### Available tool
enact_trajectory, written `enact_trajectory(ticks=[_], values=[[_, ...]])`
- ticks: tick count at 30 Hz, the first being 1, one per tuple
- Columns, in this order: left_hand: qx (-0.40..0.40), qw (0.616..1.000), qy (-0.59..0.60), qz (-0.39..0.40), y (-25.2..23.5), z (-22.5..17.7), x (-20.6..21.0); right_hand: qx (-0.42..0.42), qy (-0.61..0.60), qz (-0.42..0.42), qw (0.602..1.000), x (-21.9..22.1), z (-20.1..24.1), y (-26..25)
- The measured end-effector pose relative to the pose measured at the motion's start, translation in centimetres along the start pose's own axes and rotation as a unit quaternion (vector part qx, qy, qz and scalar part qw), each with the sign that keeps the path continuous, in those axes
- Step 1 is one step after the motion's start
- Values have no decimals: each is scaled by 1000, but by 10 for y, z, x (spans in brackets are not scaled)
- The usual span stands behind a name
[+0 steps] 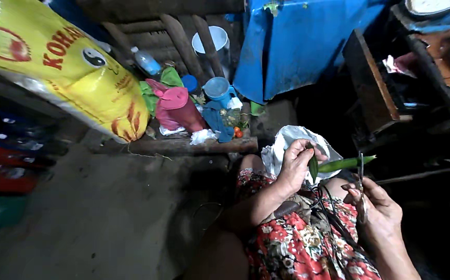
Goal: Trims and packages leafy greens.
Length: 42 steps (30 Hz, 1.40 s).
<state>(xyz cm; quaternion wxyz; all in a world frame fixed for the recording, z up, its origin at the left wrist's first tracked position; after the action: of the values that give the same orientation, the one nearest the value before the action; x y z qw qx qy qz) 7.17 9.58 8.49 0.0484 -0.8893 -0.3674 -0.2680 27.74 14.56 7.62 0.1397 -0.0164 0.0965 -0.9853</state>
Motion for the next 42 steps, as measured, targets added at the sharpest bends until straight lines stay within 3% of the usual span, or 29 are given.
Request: enact_trajectory(ticks=[6, 13, 21, 27, 33, 42], values=[[25, 991, -104, 78, 2, 1, 4, -17, 17, -5, 1000, 1, 4, 2], [110, 941, -279, 159, 11, -2, 18, -33, 15, 10, 999, 3, 4, 5], [56, 930, -273, 240, 20, 4, 26, -22, 33, 0, 999, -3, 2, 9], [-24, 934, -276, 225, 22, 4, 22, -17, 91, 11, 996, -1, 7, 6], [-2, 910, -373, 181, 20, -3, 16, 53, 51, 49, 996, 4, 0, 3], [-8, 918, -357, 171, 11, -3, 10, 132, 17, 74, 988, 7, -12, 0]])
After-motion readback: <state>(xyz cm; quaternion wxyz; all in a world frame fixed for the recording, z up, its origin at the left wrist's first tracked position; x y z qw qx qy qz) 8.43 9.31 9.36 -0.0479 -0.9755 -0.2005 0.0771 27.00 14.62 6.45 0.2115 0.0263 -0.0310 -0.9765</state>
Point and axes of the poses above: each hand's wrist, its own y-axis away from the middle knuckle, its own x-axis out of the palm, z = x × y, the point moved 6 cm from there along -y, towards the middle knuckle, and after that the axes turned 12 degrees about -z, right-handed, at the moved point
